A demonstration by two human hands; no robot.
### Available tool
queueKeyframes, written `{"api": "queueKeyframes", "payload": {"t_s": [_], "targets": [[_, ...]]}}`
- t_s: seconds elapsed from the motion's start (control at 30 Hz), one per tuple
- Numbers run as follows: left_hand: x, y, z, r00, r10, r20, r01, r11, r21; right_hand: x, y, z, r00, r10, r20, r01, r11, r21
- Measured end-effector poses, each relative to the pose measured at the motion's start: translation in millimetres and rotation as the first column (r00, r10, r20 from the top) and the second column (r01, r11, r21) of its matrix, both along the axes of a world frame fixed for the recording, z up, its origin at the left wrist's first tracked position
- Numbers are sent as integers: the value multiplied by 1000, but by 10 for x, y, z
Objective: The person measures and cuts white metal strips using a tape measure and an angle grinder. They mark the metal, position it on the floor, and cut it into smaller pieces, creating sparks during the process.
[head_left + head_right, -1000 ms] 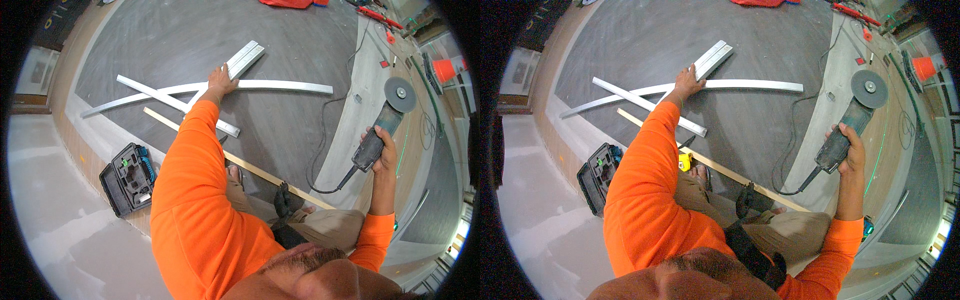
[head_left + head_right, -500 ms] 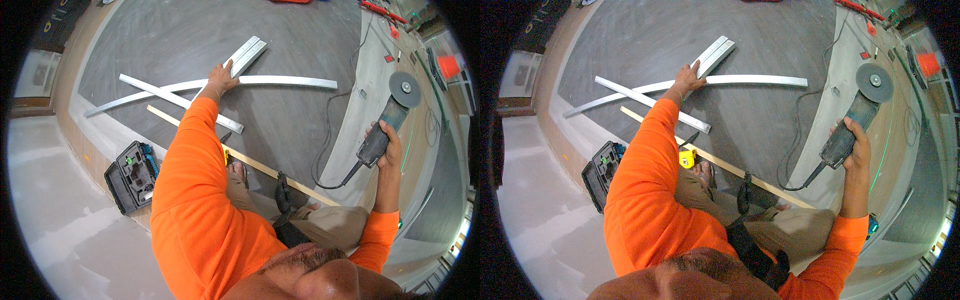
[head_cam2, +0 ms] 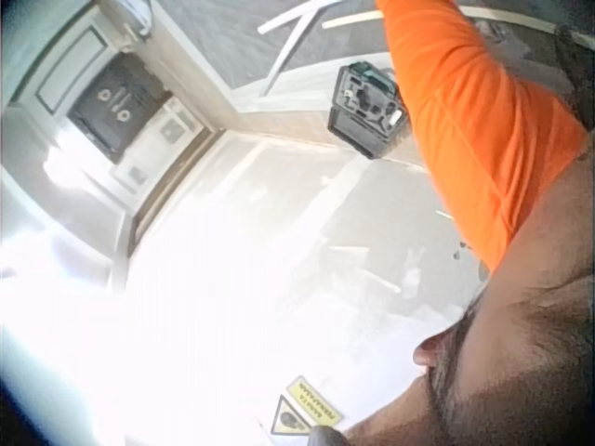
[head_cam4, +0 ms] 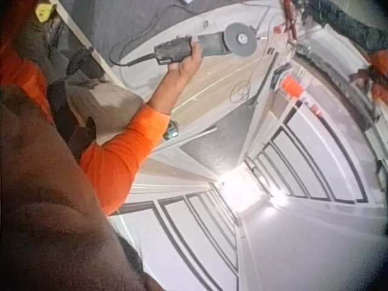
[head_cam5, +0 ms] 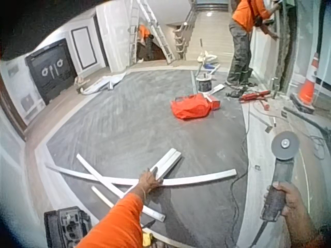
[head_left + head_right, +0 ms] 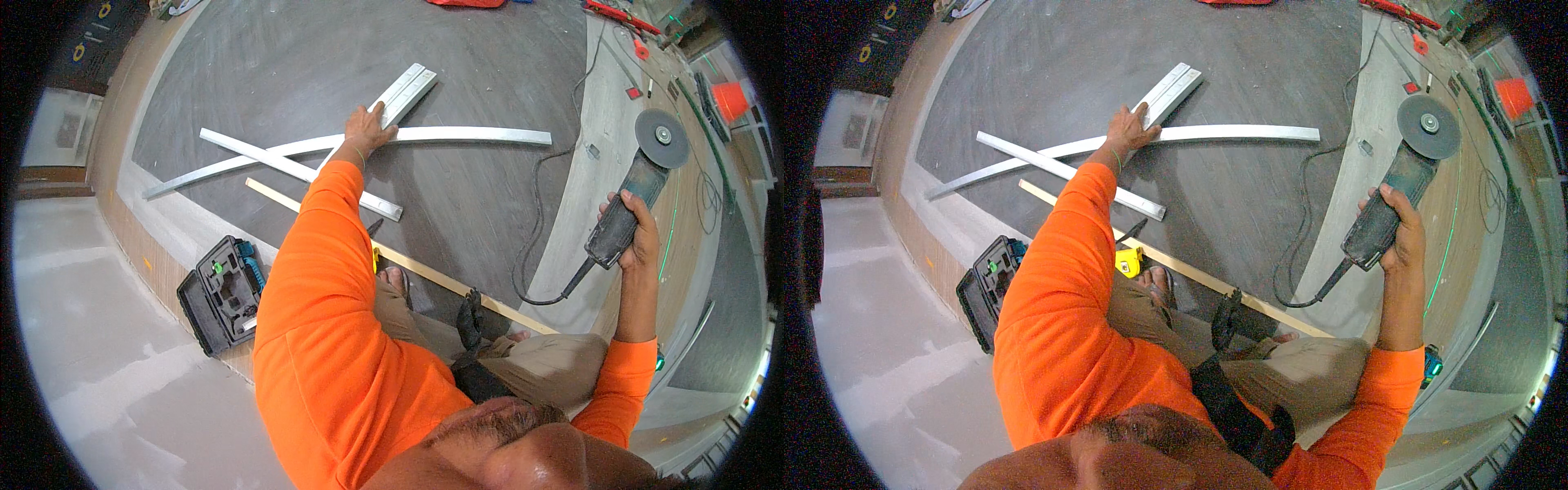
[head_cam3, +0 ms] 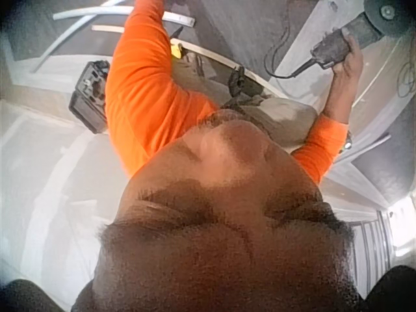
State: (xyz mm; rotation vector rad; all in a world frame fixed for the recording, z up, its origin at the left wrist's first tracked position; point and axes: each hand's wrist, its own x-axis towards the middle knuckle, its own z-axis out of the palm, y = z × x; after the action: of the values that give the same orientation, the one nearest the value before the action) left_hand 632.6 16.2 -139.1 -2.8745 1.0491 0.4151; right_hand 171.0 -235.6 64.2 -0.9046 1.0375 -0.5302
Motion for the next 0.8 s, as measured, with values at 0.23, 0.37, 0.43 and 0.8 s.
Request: {"api": "queueKeyframes", "payload": {"t_s": [0.23,0.37,0.43,0.8], "targets": [[92,-30,-58,1000,-1,-19,0,997,-81,-29,-26,-8,1000,21,14,-21,1000,10],[103,-14,-91,1000,-7,9,7,996,-84,2,-13,0,1000,15,14,-15,1000,20],[103,-17,-85,999,-18,-32,15,995,-100,-7,-18,-11,1000,17,-3,-17,1000,6],[840,220,65,902,196,-384,-266,955,-136,38,-50,-85,990,120,-78,-119,993,10]]}}
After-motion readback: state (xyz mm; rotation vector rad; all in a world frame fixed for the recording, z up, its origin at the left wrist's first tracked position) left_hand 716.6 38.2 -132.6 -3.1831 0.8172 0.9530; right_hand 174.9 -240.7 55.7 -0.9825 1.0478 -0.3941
